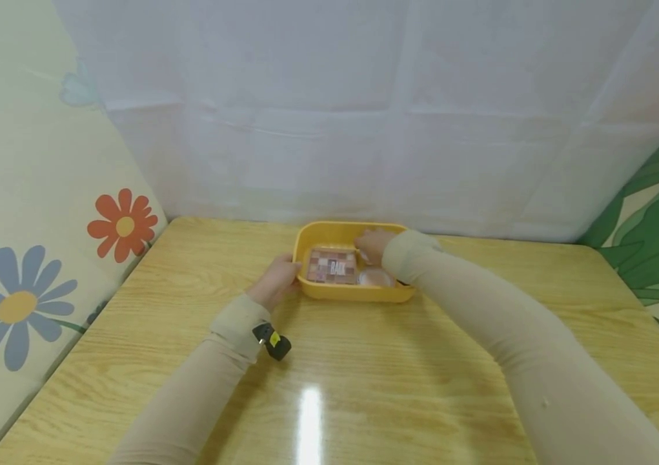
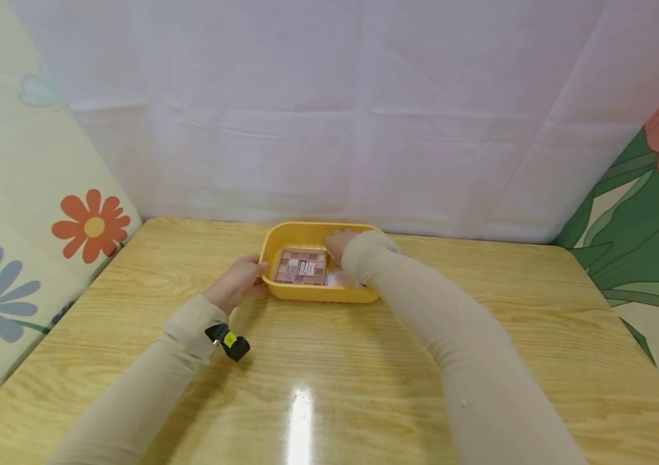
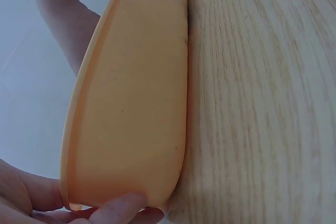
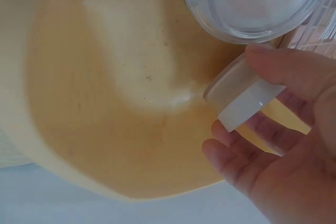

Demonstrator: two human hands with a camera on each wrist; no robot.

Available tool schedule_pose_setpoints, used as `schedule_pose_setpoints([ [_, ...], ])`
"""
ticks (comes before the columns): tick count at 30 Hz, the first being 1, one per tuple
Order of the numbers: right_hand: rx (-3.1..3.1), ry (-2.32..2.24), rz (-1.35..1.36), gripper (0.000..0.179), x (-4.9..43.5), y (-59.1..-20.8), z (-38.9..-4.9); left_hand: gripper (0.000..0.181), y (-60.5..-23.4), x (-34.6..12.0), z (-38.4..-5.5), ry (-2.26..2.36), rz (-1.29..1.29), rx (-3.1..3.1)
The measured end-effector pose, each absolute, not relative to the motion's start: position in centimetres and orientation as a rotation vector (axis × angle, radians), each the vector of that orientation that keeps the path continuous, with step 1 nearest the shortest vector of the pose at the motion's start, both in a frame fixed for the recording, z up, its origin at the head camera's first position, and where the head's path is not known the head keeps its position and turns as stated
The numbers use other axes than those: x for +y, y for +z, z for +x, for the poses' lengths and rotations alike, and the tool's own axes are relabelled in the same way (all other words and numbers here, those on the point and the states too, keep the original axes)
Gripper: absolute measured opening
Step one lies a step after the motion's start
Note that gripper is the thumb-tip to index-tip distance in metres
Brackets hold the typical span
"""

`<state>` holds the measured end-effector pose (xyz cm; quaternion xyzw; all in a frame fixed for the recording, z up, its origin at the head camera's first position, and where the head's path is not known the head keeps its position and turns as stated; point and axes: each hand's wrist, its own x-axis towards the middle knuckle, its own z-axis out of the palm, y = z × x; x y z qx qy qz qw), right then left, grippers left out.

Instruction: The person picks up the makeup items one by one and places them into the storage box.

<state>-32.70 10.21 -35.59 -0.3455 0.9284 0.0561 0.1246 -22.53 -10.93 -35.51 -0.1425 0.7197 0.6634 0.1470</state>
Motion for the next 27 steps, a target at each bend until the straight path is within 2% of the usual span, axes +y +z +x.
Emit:
schedule_pose_setpoints([
  [9, 2.679, 0.143, -0.944, 0.027, 10.06, -35.37, -32.51, 0.043, -35.35, -10.81, -22.51, 1.891, -0.418, 2.078],
  [18, 2.664, 0.098, -0.967, 0.023, 10.47, -35.27, -32.61, 0.042, -35.20, -10.55, -22.33, 1.888, -0.423, 2.095],
  [27, 2.677, 0.068, -1.049, 0.034, 10.89, -35.04, -32.68, 0.043, -35.18, -10.49, -22.18, 1.918, -0.401, 2.075],
])
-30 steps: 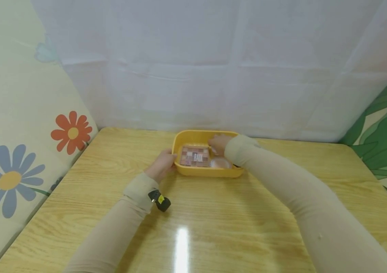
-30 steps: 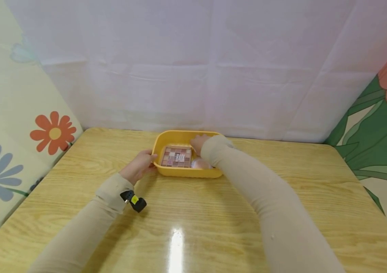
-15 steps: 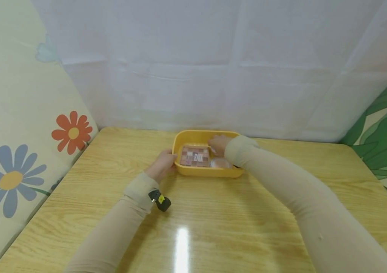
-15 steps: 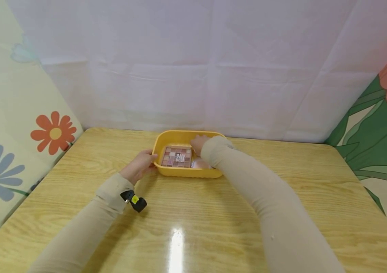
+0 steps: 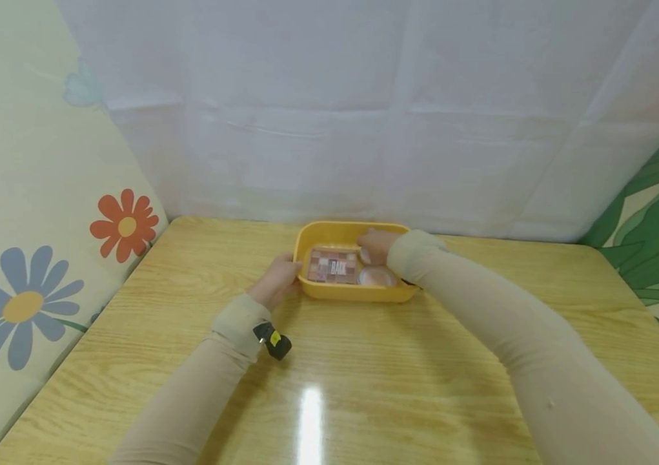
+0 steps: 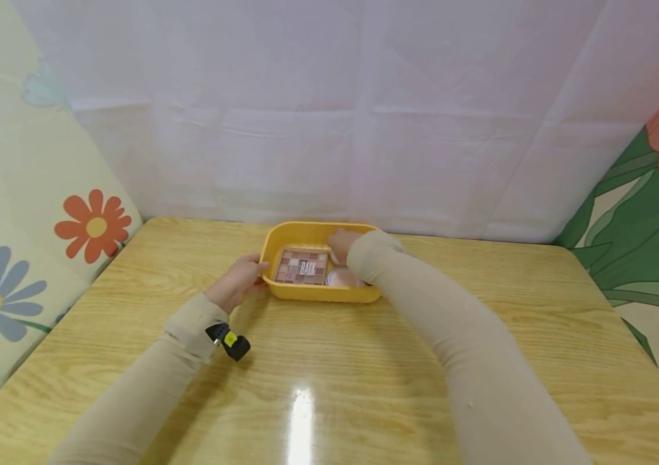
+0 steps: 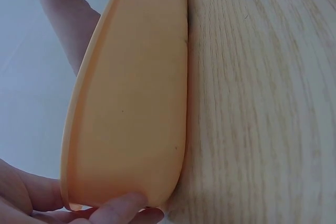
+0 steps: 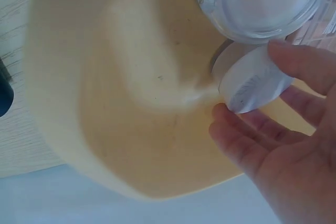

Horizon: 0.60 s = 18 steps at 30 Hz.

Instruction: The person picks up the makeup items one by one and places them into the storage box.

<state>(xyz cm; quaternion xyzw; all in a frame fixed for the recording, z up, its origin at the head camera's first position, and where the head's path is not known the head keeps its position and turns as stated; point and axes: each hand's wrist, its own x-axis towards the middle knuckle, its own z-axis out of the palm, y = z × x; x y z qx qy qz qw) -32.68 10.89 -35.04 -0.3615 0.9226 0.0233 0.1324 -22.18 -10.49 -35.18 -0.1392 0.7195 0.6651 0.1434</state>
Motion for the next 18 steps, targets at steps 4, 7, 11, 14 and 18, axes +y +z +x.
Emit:
schedule_pose_setpoints([
  [4, 2.657, 0.006, -0.991, 0.041, 10.9, -34.3, -32.3, 0.043, -35.1, -10.4, -22.2, 1.908, -0.400, 2.082],
  [7, 2.642, -0.054, -0.966, 0.047, 10.9, -33.5, -31.9, 0.043, -34.9, -10.4, -22.2, 1.904, -0.403, 2.087],
  [11, 2.613, -0.065, -0.981, 0.049, 11.2, -33.0, -32.2, 0.043, -35.1, -10.3, -22.2, 1.909, -0.407, 2.087],
  [14, 2.584, -0.110, -0.939, 0.053, 11.5, -32.5, -32.3, 0.042, -35.3, -10.3, -22.3, 1.918, -0.411, 2.083],
  [18, 2.566, -0.190, -0.899, 0.055, 12.0, -31.1, -31.7, 0.042, -35.3, -10.4, -22.3, 1.920, -0.414, 2.089],
])
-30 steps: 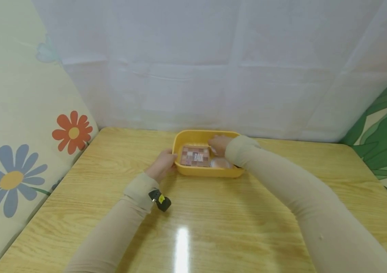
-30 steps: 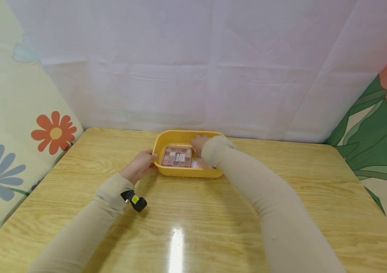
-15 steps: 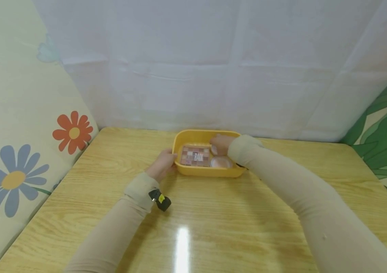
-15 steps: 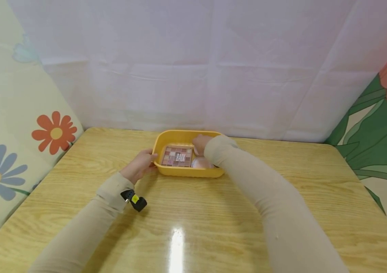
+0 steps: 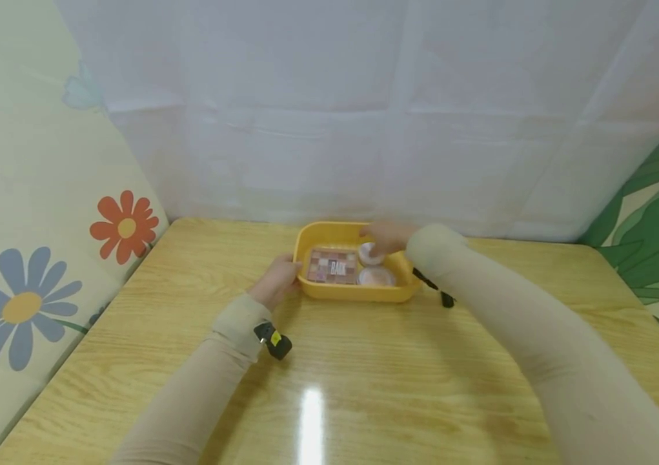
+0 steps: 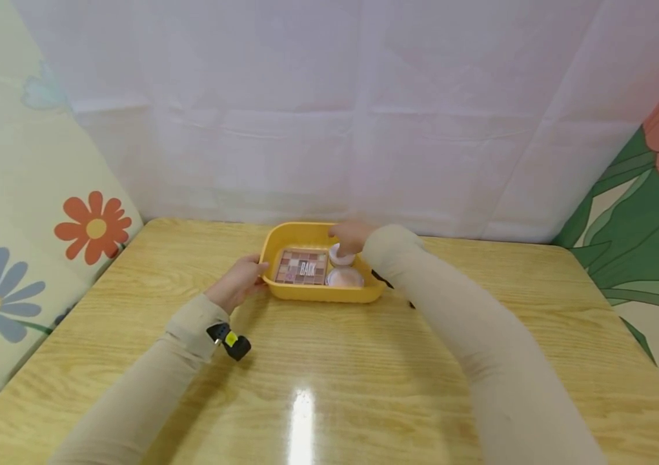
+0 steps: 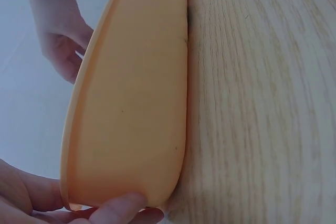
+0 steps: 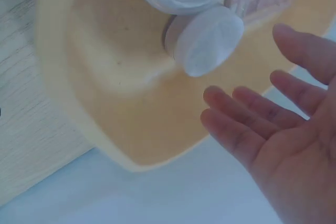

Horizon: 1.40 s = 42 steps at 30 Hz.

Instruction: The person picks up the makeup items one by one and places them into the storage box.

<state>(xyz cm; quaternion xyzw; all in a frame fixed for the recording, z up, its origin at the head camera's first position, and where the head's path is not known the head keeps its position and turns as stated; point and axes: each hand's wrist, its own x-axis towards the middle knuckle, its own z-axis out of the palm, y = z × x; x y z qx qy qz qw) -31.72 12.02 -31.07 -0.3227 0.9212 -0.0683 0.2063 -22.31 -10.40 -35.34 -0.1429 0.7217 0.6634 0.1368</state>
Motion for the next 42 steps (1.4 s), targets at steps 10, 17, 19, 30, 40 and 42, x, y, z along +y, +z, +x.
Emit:
schedule_pose_setpoints([
  [10, 2.589, -0.378, -0.860, 0.052, 14.2, -29.1, -30.5, 0.042, -35.3, -10.3, -22.2, 1.912, -0.408, 2.098],
  [17, 2.621, -0.454, -0.866, 0.050, 15.4, -28.0, -29.1, 0.042, -35.2, -10.2, -22.2, 1.893, -0.423, 2.113],
  [19, 2.627, -0.459, -0.861, 0.050, 15.7, -27.8, -28.7, 0.042, -35.3, -10.3, -22.2, 1.904, -0.425, 2.105],
  [30, 2.659, -0.518, -0.868, 0.049, 17.6, -27.6, -27.4, 0.041, -35.4, -10.3, -22.0, 1.942, -0.413, 2.078],
  [40, 2.718, -0.652, -0.818, 0.048, 19.6, -28.0, -26.6, 0.042, -35.6, -10.6, -22.2, 1.936, -0.388, 2.075],
  [42, 2.727, -0.701, -0.794, 0.048, 19.8, -28.2, -26.3, 0.042, -35.5, -10.6, -22.2, 1.934, -0.386, 2.079],
])
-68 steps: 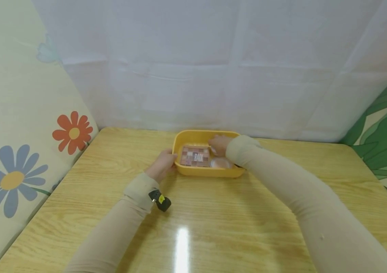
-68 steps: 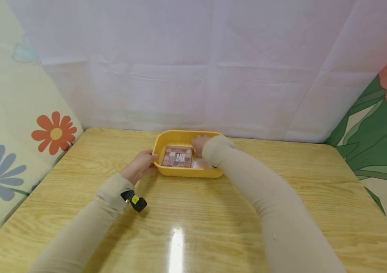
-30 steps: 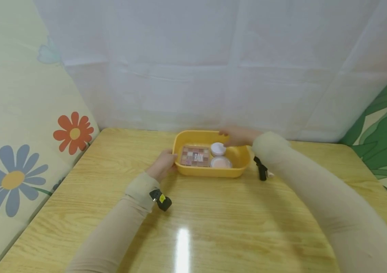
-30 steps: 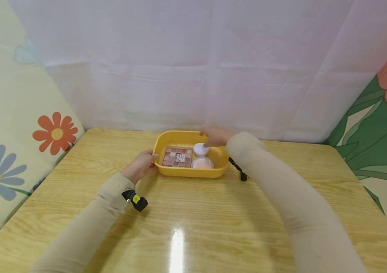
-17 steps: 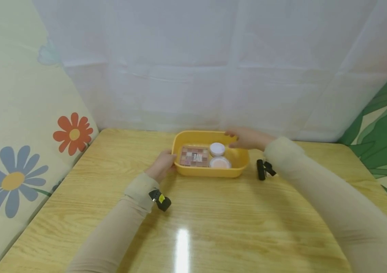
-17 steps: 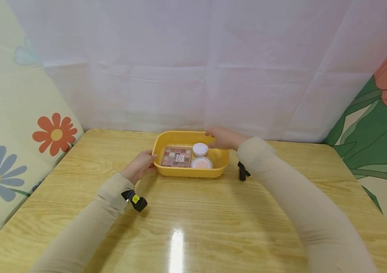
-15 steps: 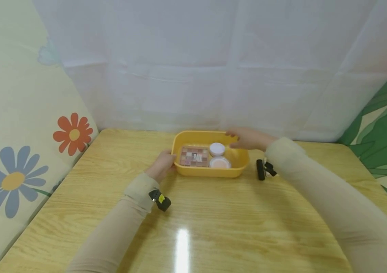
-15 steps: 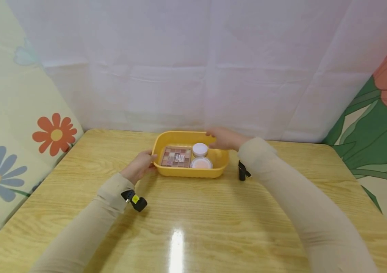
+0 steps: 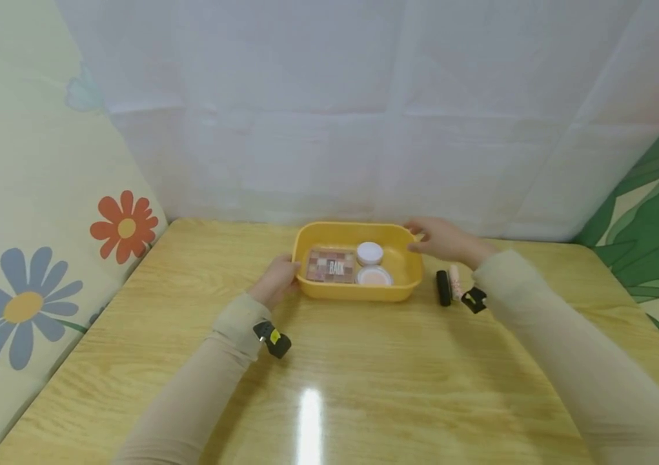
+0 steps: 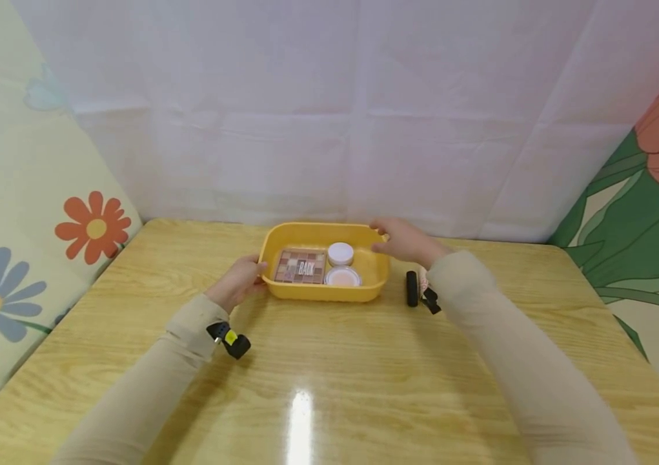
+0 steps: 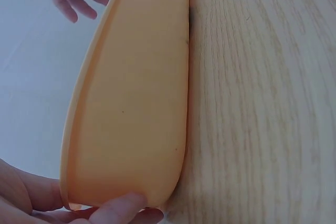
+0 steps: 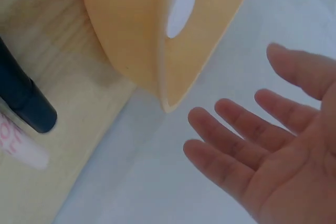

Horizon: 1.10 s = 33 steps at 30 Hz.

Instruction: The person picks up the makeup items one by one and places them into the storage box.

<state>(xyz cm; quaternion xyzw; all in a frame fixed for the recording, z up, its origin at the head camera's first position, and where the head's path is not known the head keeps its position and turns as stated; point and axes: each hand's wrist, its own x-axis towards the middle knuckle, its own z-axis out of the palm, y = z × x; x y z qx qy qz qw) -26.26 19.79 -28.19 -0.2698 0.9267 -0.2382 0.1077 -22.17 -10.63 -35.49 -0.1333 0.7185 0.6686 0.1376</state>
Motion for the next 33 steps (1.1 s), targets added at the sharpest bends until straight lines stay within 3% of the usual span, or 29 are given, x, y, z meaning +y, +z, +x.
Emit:
schedule_pose_setpoints([
  [11, 2.787, -0.932, -0.557, 0.052, 21.1, -29.2, -25.1, 0.042, -35.6, -10.6, -22.2, 1.977, -0.376, 2.045],
  [33, 2.874, -1.072, -0.421, 0.051, 24.0, -32.0, -23.6, 0.043, -35.5, -10.5, -22.1, 1.971, -0.398, 2.038],
])
